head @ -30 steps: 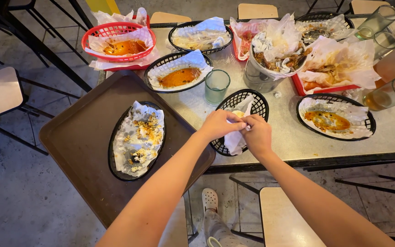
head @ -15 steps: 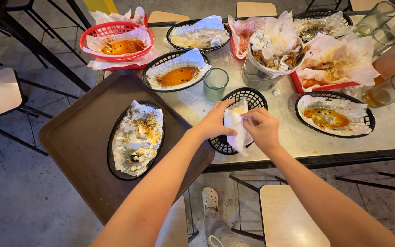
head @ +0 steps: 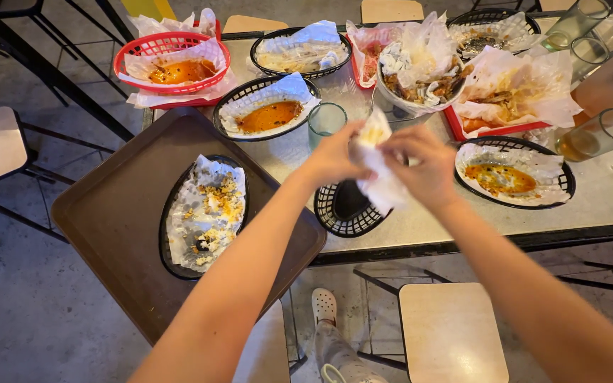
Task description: Clearing food baskets, trash, and glasses from restaurant tables onto a tray.
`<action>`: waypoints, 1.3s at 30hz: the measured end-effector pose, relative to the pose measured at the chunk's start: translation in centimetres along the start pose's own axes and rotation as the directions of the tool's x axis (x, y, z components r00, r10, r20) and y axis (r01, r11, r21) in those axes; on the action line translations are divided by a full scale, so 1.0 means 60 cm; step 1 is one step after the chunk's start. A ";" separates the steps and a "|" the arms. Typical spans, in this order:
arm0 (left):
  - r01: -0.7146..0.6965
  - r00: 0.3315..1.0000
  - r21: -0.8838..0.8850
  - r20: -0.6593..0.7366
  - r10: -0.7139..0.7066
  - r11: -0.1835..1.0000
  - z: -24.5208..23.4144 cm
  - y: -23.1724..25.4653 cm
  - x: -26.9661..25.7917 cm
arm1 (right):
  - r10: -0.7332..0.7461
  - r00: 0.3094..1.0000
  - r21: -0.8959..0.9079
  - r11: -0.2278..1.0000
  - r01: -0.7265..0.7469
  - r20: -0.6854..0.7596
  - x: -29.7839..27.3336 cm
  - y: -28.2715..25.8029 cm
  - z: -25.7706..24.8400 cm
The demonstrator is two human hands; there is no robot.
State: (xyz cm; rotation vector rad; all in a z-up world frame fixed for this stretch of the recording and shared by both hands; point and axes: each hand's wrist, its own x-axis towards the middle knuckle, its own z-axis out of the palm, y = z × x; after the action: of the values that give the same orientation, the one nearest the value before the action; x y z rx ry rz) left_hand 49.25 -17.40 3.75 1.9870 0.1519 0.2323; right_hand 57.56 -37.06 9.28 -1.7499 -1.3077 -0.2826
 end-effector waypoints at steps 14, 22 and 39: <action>-0.300 0.911 0.040 -0.284 0.299 0.953 -0.011 0.062 0.270 | -0.070 0.991 0.046 0.996 0.076 -0.111 0.187 0.139 -0.104; -0.111 0.965 -0.050 -0.244 0.096 0.993 0.014 0.027 0.331 | 0.014 0.999 0.117 0.993 -0.009 -0.037 0.209 0.229 -0.096; 0.025 0.975 0.398 -0.212 0.065 0.917 0.011 0.062 0.363 | 0.438 0.898 0.121 0.890 -0.439 0.035 0.205 0.300 -0.062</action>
State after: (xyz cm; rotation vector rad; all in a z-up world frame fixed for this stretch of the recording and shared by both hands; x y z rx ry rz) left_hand 70.61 -14.91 8.92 2.3660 0.3459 0.4681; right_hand 79.22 -32.48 9.90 -1.8801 -0.8766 0.0643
